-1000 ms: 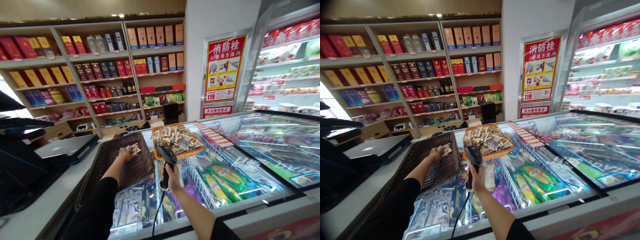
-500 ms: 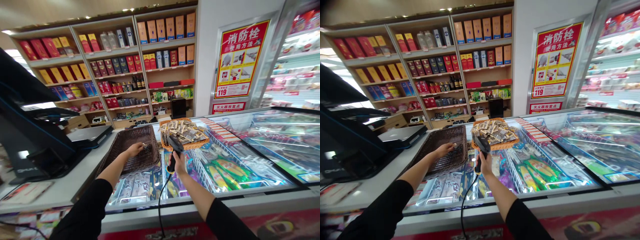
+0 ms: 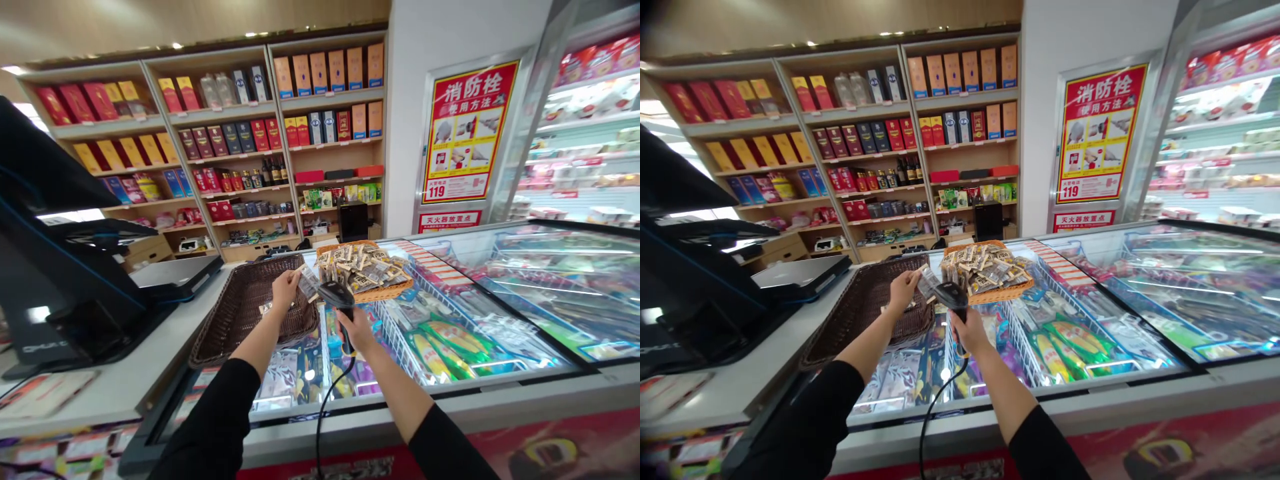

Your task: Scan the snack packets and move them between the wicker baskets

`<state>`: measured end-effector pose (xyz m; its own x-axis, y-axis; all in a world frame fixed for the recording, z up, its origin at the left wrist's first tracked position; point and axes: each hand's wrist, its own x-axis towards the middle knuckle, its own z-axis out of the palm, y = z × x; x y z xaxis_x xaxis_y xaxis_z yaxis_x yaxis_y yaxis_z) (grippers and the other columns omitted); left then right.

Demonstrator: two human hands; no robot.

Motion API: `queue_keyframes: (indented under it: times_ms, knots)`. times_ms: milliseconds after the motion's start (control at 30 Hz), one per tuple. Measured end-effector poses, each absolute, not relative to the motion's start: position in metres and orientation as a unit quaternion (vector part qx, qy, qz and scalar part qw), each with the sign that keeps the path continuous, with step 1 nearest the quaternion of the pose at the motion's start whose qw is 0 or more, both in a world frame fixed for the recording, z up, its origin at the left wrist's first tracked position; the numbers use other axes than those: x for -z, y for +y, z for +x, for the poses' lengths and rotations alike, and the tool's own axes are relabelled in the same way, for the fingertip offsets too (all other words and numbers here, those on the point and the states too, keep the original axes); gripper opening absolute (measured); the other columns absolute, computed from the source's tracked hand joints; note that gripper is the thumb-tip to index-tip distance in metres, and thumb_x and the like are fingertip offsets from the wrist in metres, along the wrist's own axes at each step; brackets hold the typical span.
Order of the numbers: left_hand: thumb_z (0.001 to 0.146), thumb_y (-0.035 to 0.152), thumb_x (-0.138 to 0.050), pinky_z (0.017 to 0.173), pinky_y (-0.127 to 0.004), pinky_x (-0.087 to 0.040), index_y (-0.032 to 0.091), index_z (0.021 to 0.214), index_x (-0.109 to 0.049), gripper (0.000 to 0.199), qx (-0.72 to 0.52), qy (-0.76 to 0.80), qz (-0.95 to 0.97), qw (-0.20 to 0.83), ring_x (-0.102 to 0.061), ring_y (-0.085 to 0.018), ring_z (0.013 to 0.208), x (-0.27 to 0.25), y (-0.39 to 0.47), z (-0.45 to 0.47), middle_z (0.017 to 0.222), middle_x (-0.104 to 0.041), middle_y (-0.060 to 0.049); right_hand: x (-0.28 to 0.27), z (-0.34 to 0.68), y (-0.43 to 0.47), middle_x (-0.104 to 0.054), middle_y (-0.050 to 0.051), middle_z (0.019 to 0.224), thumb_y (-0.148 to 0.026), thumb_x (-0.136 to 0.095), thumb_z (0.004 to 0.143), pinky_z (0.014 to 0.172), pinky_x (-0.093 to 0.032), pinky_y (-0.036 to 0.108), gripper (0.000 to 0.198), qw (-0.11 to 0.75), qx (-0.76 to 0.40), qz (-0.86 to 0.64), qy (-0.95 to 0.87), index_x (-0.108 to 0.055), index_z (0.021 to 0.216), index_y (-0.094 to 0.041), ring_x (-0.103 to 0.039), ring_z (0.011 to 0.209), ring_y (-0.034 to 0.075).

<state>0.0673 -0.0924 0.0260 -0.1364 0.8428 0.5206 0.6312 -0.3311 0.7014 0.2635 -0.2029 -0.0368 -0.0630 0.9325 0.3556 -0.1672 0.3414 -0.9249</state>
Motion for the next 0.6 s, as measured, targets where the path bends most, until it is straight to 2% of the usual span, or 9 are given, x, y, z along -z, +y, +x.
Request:
queue_keyframes:
  times_ms: [100, 167, 400, 600]
  knots:
    - [0.088, 0.038, -0.046, 0.068, -0.025, -0.041, 0.019, 0.083, -0.064, 0.027, -0.491, 0.571, 0.658, 0.008, -0.060, -0.017, 0.072, -0.020, -0.093, 0.062, 0.077, -0.068, -0.004, 0.034, 0.269, -0.206, -0.048, -0.004, 0.042, -0.046, -0.054, 0.084, 0.038, -0.035, 0.024, 0.029, 0.542, -0.392, -0.413, -0.618, -0.057, 0.074, -0.018, -0.047, 0.035, 0.014]
    - [0.091, 0.036, -0.043, 0.070, -0.025, -0.041, 0.020, 0.089, -0.064, 0.027, -0.501, 0.577, 0.645, -0.022, -0.061, -0.017, 0.076, -0.020, -0.094, 0.057, 0.084, -0.069, -0.005, 0.029, 0.271, -0.208, -0.051, -0.002, 0.043, -0.041, -0.055, 0.083, 0.041, -0.036, 0.024, 0.026, 0.510, -0.340, -0.440, -0.657, -0.059, 0.072, -0.018, -0.052, 0.040, 0.016]
    - [0.093, 0.034, -0.038, 0.073, -0.025, -0.041, 0.019, 0.093, -0.063, 0.028, -0.502, 0.558, 0.659, -0.048, -0.060, -0.017, 0.078, -0.024, -0.097, 0.059, 0.085, -0.068, -0.006, 0.021, 0.270, -0.214, -0.060, 0.004, 0.055, -0.035, -0.053, 0.083, 0.052, -0.037, 0.026, 0.023, 0.475, -0.237, -0.454, -0.715, -0.064, 0.079, -0.015, -0.060, 0.058, 0.022]
    - [0.093, 0.034, -0.039, 0.071, -0.024, -0.040, 0.018, 0.093, -0.063, 0.029, -0.512, 0.541, 0.665, -0.047, -0.059, -0.017, 0.076, -0.025, -0.096, 0.060, 0.084, -0.067, -0.005, 0.024, 0.271, -0.213, -0.062, 0.005, 0.062, -0.036, -0.053, 0.083, 0.055, -0.037, 0.027, 0.025, 0.478, -0.215, -0.454, -0.721, -0.064, 0.082, -0.014, -0.060, 0.062, 0.022]
